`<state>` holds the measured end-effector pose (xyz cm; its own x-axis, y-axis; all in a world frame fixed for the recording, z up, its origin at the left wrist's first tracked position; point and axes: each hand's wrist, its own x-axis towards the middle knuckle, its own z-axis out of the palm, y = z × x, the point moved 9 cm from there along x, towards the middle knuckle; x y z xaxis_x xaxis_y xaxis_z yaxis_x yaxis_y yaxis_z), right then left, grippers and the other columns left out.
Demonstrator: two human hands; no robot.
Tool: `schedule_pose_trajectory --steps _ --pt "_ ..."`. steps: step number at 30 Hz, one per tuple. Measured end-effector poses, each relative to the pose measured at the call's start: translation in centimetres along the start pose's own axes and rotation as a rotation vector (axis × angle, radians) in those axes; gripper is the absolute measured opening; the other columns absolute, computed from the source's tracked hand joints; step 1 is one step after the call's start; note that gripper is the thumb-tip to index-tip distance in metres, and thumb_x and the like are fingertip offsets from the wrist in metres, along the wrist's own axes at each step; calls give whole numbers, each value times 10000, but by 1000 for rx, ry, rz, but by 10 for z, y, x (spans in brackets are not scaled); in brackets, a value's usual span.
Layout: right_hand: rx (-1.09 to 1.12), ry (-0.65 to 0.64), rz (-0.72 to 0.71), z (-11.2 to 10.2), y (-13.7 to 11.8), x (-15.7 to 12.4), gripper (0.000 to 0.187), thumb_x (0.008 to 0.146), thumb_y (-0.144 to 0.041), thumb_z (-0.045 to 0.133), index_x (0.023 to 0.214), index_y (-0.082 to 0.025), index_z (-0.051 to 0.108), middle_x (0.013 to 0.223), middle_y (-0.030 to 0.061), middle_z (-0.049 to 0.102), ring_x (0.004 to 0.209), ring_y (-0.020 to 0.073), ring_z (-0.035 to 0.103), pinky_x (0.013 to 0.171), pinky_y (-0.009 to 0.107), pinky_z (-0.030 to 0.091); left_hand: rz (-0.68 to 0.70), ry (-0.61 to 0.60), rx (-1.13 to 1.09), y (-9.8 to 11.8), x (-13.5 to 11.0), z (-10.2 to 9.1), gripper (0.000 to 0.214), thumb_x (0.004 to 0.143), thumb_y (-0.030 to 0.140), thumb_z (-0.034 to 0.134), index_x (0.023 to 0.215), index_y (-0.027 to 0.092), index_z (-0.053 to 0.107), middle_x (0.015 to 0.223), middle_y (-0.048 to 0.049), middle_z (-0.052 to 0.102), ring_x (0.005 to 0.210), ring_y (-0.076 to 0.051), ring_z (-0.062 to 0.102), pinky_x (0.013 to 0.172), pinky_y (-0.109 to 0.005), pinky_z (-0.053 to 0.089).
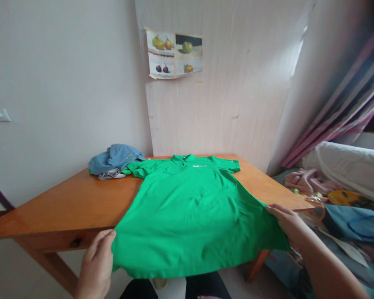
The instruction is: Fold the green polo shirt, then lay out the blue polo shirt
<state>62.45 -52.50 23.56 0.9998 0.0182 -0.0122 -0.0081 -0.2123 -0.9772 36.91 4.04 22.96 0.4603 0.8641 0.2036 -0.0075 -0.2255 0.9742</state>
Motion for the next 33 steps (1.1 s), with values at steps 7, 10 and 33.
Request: schedule_pose_trajectory --steps 7,10,33 --pt "-749 280 -165 -36 -12 3 415 847 -601 489 875 -236 685 728 48 719 694 238 673 585 308 443 174 -19 595 4 -1 -11 343 836 521 528 981 218 599 932 -74 725 833 -279 684 689 -352 492" --pt "-814 333 -279 -22 -39 -3 444 909 -603 411 929 -257 689 792 47 734 762 242 689 609 300 440 454 36 613 41 -10 5 342 886 497 491 1020 201 598 988 -108 713 922 -287 679 802 -389 515" --pt "-1138 33 -396 40 -7 25 538 905 -686 393 1272 -385 646 1410 39 602 1337 394 498 1081 813 94 832 -480 976 66 -54 135 553 984 529 437 1425 215 552 1514 -91 499 1398 -309 448 1139 -509 349"
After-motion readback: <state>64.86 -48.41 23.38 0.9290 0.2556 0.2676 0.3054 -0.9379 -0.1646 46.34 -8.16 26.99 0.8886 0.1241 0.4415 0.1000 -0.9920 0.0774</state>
